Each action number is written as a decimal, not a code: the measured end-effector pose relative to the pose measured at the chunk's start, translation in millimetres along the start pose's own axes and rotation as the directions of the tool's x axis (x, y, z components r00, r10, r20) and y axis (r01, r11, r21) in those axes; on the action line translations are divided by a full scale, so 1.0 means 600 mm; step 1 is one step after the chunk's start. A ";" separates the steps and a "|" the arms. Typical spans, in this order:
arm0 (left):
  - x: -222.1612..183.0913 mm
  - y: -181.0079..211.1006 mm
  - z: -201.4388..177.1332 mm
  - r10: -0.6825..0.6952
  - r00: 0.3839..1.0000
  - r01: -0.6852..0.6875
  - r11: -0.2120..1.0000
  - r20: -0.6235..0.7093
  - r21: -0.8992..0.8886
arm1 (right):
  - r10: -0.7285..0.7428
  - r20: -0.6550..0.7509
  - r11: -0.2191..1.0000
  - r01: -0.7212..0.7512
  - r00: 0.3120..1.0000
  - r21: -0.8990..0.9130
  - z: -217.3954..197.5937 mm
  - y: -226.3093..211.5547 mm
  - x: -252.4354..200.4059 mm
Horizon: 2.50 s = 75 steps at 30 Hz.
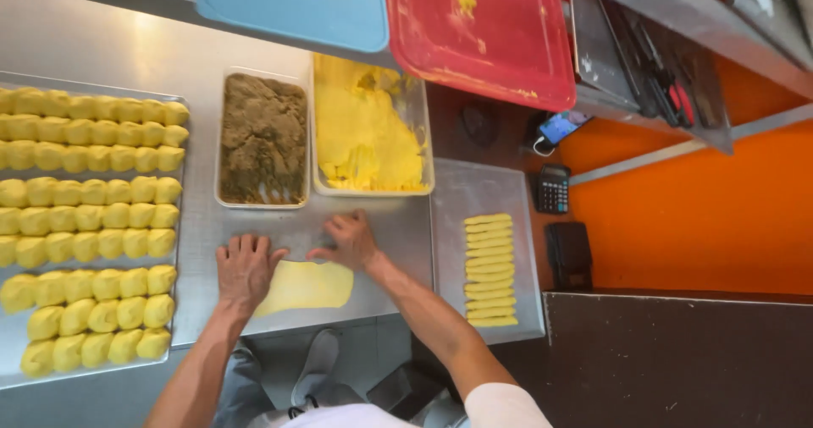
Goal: The person is preparing pastries by flattening small pieces of dough, adding a brown filling mixture, and rolling them into cylinders.
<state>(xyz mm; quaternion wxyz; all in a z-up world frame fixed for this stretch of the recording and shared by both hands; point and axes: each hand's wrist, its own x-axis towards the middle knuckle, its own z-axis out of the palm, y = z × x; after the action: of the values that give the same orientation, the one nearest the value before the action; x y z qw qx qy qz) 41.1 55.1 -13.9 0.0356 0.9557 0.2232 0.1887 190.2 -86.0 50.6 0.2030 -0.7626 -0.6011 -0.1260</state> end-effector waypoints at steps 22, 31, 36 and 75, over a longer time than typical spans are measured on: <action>0.020 0.004 -0.014 -0.190 0.962 0.224 0.960 0.197 -0.171 | 0.288 0.808 0.946 -0.282 0.513 -0.159 0.079 -0.061 0.259; 0.016 0.005 0.004 -0.191 0.973 0.222 0.930 0.132 -0.292 | 0.259 0.927 0.785 -0.619 0.272 -0.037 -0.020 -0.054 0.317; 0.015 0.006 0.001 -0.196 0.974 0.220 0.943 0.115 -0.250 | 0.184 0.908 0.772 -0.627 0.377 0.104 0.033 -0.062 0.309; -0.258 0.031 -0.356 -0.724 0.592 0.583 0.082 0.353 -0.808 | -0.034 0.527 0.983 -0.067 0.849 0.171 -0.082 -0.092 -0.161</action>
<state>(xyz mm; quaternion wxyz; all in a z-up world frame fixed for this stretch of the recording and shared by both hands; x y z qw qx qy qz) -159.8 -33.1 133.3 0.5819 0.5691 0.4961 0.3023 115.7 -181.5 60.7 0.1004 -0.7512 -0.6360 0.1457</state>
